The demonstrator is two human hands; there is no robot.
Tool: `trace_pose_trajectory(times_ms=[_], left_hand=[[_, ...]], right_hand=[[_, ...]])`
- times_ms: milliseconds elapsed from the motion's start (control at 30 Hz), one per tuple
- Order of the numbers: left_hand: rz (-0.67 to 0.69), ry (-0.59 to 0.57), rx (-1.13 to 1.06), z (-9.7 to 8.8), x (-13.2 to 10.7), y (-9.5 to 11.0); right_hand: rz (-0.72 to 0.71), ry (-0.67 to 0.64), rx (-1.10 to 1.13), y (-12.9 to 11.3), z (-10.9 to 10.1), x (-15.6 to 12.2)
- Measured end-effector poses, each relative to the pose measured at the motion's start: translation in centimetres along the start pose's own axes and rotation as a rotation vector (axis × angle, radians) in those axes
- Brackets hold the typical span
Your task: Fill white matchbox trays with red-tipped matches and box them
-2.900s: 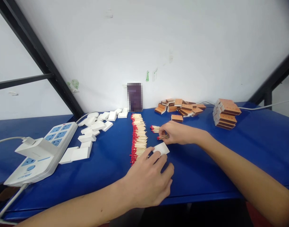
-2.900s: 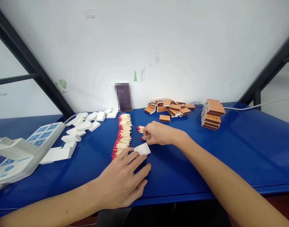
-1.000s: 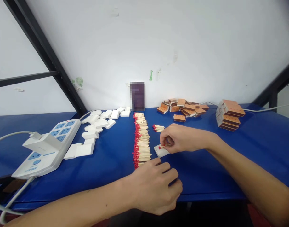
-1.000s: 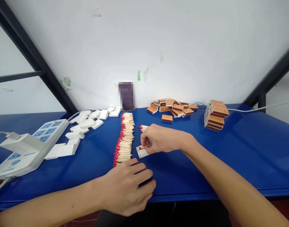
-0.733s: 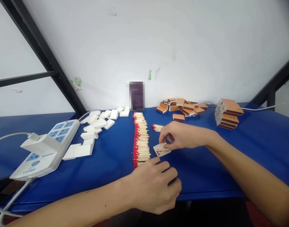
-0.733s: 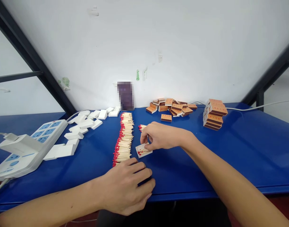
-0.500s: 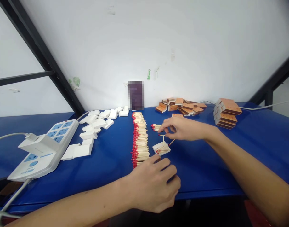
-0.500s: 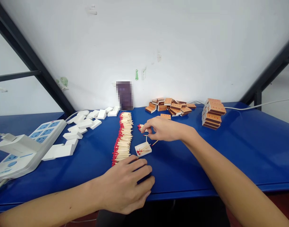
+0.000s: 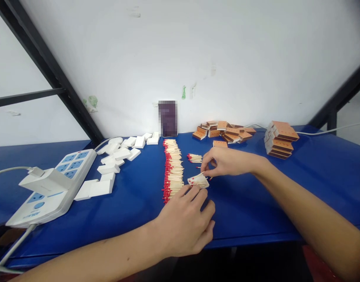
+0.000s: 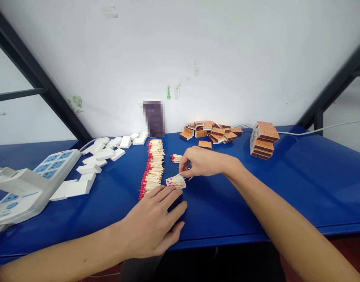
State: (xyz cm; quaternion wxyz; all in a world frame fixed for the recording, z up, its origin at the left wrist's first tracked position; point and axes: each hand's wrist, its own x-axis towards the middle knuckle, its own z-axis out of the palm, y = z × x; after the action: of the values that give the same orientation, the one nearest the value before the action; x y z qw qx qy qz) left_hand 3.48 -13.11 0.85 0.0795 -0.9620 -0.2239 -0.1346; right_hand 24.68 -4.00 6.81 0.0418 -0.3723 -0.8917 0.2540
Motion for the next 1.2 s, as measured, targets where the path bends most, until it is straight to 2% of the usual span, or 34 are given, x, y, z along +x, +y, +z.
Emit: trace_pose_trajectory(times_ms=[167,333,433,500,733,967,1200], left_hand=[[-0.001,0.010,0.002,0.1,-0.1,0.0],[-0.007,-0.006,-0.009,0.0,0.1,0.0],[-0.017,-0.016,-0.019,-0.1,0.1,0.0],[-0.030,-0.013,-0.013,-0.1,0.0,-0.1],[-0.060,0.015,0.028,-0.1,0.0,-0.1],[-0.134,-0.041,0.036,-0.1,-0.1,-0.3],[-0.184,-0.024,0.018,0.1,0.1,-0.5]], right_hand=[[0.088,0.017,-0.065,0.0,-0.5,-0.5],[0.260,-0.093,-0.087,1.3,-0.8,-1.0],[0.270,-0.147,-0.050,1.3,-0.6,-0.7],[0.277,-0.138,-0.053,1.1,-0.3,-0.4],[0.204,0.102,-0.151,1.1,0.1,0.5],[0.205,0.048,-0.116,0.7,0.5,0.8],[0.188,0.049,-0.041,1.5,0.3,0.3]])
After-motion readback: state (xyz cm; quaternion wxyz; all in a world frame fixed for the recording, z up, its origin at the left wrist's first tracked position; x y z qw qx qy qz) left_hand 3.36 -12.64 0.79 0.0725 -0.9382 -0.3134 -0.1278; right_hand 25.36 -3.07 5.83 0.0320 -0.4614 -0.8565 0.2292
